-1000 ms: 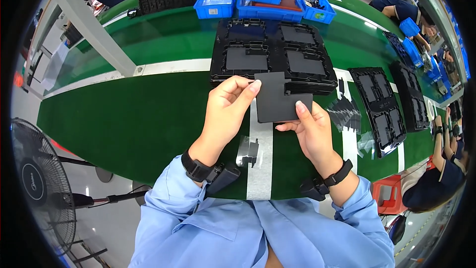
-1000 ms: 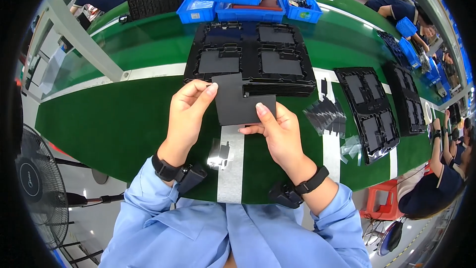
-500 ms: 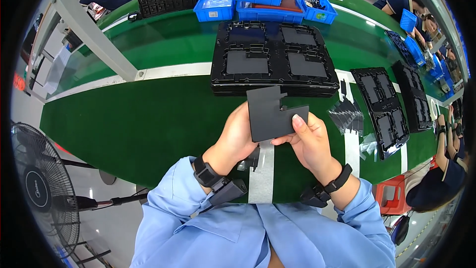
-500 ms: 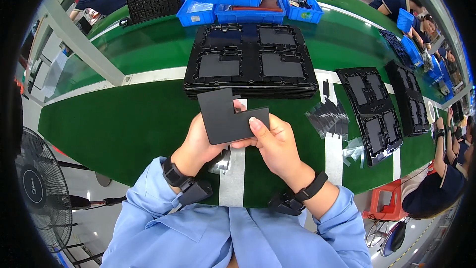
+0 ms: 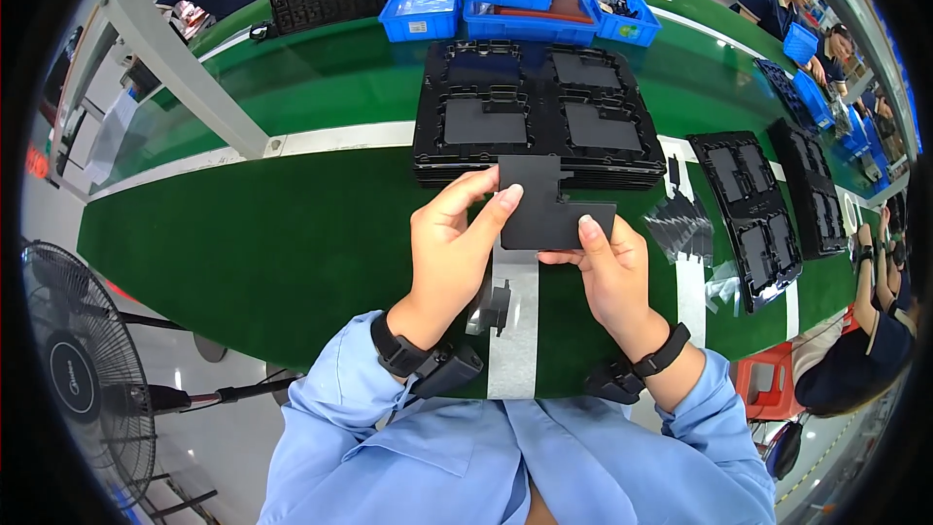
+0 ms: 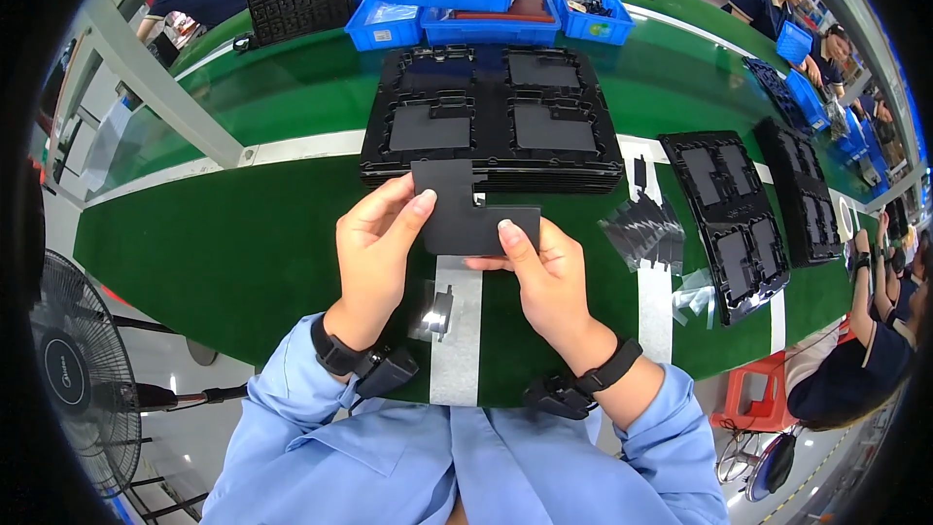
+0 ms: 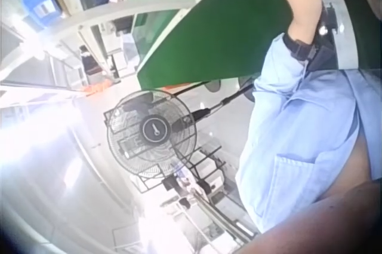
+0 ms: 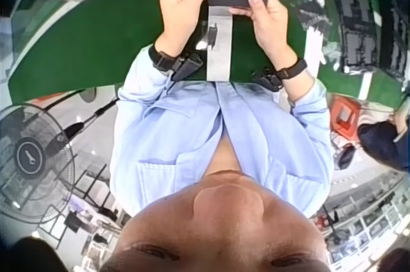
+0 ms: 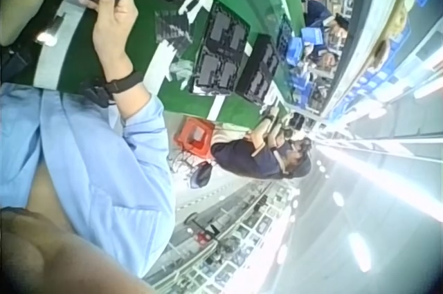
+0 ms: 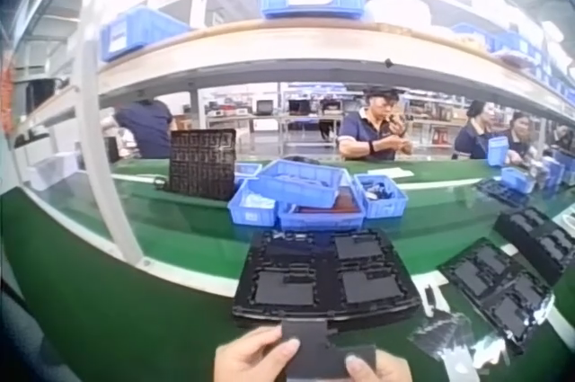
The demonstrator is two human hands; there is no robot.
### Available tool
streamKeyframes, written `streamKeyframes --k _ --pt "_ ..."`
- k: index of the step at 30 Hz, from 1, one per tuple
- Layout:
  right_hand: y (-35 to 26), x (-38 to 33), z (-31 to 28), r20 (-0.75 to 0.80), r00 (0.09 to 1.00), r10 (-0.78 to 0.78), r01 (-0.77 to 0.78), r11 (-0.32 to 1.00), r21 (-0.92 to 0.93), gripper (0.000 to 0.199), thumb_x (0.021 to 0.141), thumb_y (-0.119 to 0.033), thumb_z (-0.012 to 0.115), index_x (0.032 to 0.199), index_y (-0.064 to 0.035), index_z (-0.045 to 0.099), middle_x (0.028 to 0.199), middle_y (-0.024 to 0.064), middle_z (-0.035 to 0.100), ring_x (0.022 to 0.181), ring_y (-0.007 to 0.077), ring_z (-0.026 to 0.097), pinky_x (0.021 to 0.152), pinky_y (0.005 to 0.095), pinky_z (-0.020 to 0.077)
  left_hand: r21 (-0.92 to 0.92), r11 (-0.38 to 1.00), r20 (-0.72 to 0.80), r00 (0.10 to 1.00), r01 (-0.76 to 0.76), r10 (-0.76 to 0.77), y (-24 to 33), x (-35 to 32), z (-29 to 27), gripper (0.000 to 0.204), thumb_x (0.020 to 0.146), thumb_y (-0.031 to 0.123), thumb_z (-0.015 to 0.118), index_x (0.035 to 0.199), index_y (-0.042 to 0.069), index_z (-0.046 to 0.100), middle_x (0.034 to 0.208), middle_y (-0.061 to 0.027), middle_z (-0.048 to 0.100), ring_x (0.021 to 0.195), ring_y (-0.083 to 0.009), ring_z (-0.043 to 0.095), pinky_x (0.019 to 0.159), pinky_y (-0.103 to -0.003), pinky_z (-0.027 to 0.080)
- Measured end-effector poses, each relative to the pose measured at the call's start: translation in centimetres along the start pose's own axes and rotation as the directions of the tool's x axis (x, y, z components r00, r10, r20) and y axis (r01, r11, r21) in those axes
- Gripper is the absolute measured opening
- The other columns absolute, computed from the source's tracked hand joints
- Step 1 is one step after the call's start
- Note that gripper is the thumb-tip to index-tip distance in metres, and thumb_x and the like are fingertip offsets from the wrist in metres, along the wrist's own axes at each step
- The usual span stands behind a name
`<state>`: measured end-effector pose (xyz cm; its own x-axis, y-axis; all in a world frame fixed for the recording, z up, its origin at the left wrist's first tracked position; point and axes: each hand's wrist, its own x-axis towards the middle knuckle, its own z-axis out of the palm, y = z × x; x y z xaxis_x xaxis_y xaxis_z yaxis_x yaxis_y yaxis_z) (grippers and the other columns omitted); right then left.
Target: The recorder assembles small black plastic components at a factory workstation.
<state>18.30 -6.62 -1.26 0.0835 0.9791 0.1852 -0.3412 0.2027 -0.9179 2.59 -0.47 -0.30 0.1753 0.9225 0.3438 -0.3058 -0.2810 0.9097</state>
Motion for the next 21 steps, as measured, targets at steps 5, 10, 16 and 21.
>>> streamKeyframes --k 5,10,16,21 --pt "-0.3 0.4 -0.1 0.008 0.999 0.047 -0.048 0.998 0.043 0.029 0.1 -0.02 0.047 0.112 0.0047 0.057 0.106 0.0142 0.065 0.092 0.021 0.066 0.078 0.0352 0.0586 -0.19 0.961 0.124 0.976 0.202 -0.181 0.6 0.5 -0.5 0.025 0.091 0.006 0.062 0.114 -0.004 0.063 0.107 -0.0078 0.065 0.095 -0.0112 0.06 0.085 -0.025 0.048" --pt "0.0 0.0 0.5 -0.006 0.998 0.062 -0.062 0.998 0.006 0.032 0.101 -0.021 0.045 0.114 0.0051 0.057 0.102 0.0153 0.066 0.089 0.0218 0.068 0.077 0.034 0.058 -0.206 0.964 0.126 0.981 0.171 -0.148 0.8 0.0 0.8 0.04 0.093 0.004 0.057 0.132 -0.003 0.049 0.113 -0.0093 0.063 0.101 -0.0122 0.059 0.09 -0.027 0.047" --pt "-0.3 -0.5 0.3 0.183 0.953 0.243 -0.175 0.931 -0.321 0.029 0.097 -0.022 0.052 0.094 0.0027 0.066 0.083 0.0117 0.07 0.072 0.0152 0.068 0.067 0.0278 0.0546 -0.217 0.957 0.116 0.979 0.191 -0.169 0.8 -0.3 0.9 0.052 0.089 0.001 0.061 0.136 -0.002 0.04 0.109 -0.0099 0.062 0.097 -0.0146 0.062 0.085 -0.028 0.051" --pt "-2.2 0.6 -1.0 0.254 0.962 -0.104 0.236 0.785 -0.572 0.022 0.092 -0.019 0.058 0.088 0.0014 0.065 0.078 0.0058 0.067 0.07 0.01 0.063 0.064 0.0247 0.0497 -0.211 0.944 0.129 0.964 0.255 -0.232 0.5 -0.3 0.7 0.047 0.086 0.001 0.064 0.129 -0.002 0.045 0.102 -0.009 0.063 0.09 -0.0146 0.064 0.079 -0.028 0.053"
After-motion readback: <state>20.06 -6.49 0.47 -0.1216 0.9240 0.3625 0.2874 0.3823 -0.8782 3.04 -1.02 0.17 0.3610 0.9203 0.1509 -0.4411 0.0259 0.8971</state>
